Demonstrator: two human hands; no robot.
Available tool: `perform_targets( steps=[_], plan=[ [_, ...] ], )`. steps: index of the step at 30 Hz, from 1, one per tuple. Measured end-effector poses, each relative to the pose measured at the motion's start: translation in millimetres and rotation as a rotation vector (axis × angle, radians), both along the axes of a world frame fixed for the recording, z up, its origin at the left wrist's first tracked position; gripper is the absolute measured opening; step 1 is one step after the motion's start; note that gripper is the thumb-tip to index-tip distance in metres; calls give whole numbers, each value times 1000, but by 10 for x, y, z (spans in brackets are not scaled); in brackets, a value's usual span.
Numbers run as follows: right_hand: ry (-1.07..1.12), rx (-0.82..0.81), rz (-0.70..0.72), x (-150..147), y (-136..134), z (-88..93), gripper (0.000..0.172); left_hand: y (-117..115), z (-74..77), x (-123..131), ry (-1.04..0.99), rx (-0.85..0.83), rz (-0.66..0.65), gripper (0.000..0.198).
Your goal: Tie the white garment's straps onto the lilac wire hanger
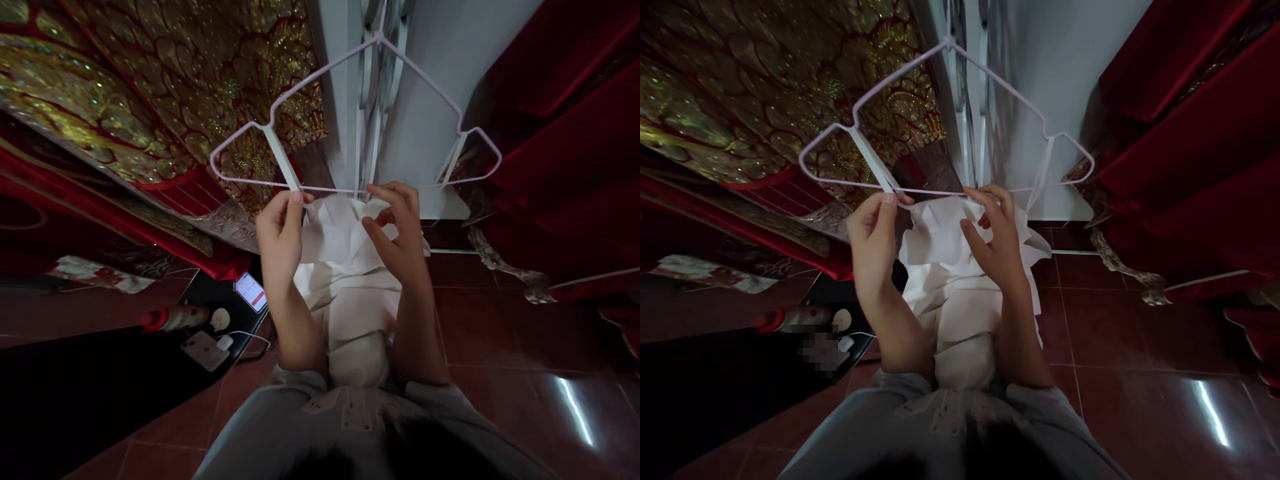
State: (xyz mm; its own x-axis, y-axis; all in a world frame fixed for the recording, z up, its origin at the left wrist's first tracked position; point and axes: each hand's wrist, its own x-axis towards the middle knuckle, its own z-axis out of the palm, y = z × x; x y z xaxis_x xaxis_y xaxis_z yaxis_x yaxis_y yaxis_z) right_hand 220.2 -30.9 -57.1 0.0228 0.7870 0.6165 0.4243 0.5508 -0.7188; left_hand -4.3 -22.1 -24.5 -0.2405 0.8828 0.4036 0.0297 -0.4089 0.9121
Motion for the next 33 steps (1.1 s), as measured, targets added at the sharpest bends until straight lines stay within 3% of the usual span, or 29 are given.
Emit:
perform_targets(
  steps=[3,6,9,11,13,17,19,22,26,28,31,33],
  plan=[
    [29,42,-38,47,7,-19,36,-68,240,-101,-117,-7,-78,46],
    [65,83,-45,81,10,-18,31,3,558,-169,-436,-68,-135,41],
    [74,112,-52,102,8,-12,29,145,716,-270,-635,8,-6,43],
    [74,128,-69,110,11,-16,28,217,626,-369,-648,89,173,44],
    [68,128,-86,105,17,-24,29,242,408,-458,-594,102,298,40],
    [71,132,-53,34,7,-25,30,173,18,-411,-438,-34,195,35],
    [76,120,-25,3,-7,-21,32,126,-11,-275,-397,-33,107,35],
    [90,114,-21,66,4,-41,35,95,70,-87,-394,15,8,45],
    [314,243,-270,388,118,-62,37,109,103,-21,-366,19,-30,52],
    [383,161,-324,557,168,4,37,120,74,-28,-350,13,-15,55],
    [354,-95,-203,669,191,220,22,132,36,-35,-340,-10,5,55],
    [362,-114,-148,657,223,378,15,140,21,-34,-331,11,8,54]
  ],
)
